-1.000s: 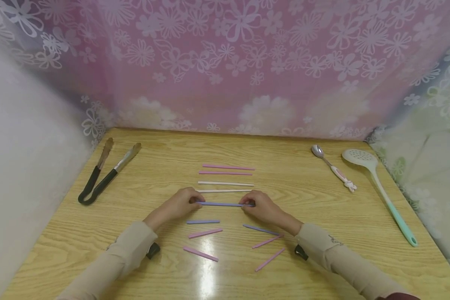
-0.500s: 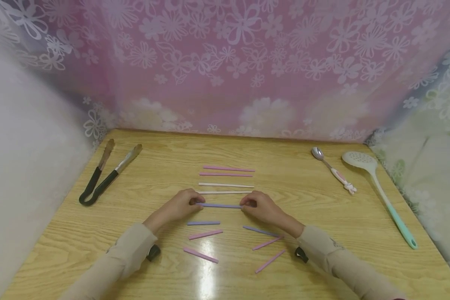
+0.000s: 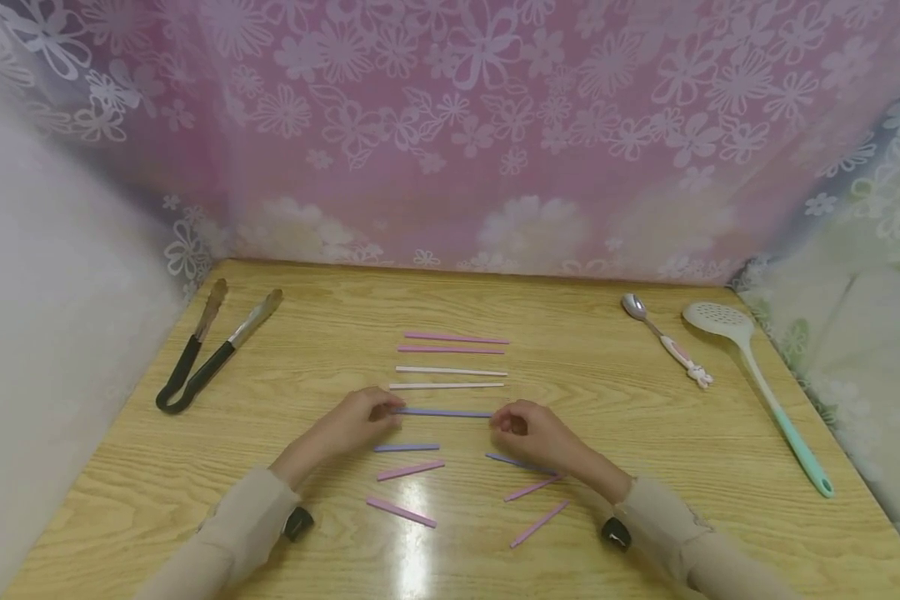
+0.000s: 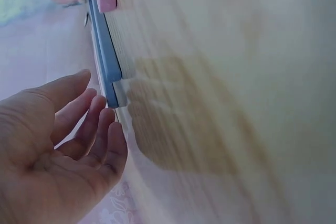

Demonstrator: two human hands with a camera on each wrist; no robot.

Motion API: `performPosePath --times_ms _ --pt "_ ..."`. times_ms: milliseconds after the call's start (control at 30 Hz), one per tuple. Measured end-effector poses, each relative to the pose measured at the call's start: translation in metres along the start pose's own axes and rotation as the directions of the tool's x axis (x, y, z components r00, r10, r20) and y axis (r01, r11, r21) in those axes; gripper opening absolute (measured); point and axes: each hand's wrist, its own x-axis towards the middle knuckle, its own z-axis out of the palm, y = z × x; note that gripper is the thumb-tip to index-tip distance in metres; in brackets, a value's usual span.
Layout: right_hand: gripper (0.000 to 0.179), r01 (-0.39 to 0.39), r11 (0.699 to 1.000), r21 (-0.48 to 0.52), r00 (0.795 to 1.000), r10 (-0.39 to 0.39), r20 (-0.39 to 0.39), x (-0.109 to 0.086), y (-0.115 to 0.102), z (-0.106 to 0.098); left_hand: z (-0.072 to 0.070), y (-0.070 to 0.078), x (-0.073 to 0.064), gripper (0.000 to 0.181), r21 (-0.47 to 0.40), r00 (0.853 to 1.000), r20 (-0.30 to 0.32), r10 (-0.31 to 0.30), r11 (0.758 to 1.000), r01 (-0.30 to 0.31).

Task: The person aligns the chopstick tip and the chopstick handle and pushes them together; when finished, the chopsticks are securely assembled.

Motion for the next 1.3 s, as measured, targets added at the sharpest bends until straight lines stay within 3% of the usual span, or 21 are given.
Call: performPosePath --times_ms 200,333,700,1033,1300 --pt "0.028 0.017 1.0 -0.021 0.998 -0.016 0.058 -0.012 -0.003 -0.001 0.001 0.001 -0.01 0.03 -0.059 0.994 0.107 -0.025 0.998 0.031" --pt "0.027 0.012 1.0 -0.01 0.996 -0.011 0.092 -0.019 -0.004 -0.002 0.003 0.002 -0.014 0.028 -0.069 0.99 0.137 -0.02 0.997 0.03" --pt "0.012 0.046 0.999 -0.018 0.992 -0.043 0.12 -0.024 -0.002 0.0 0.006 0.004 -0.015 0.02 -0.032 0.987 0.156 0.046 0.999 -0.042" --pt "0.009 0.073 0.997 -0.018 0.992 -0.071 0.1 -0.024 -0.004 -0.001 0.007 0.005 -0.014 0.015 -0.016 0.988 0.148 0.034 0.999 -0.032" --pt "0.011 0.139 0.99 0.006 0.989 -0.139 0.056 -0.021 -0.013 0.002 0.009 0.007 -0.012 0.014 -0.075 0.988 0.139 0.068 0.996 -0.058"
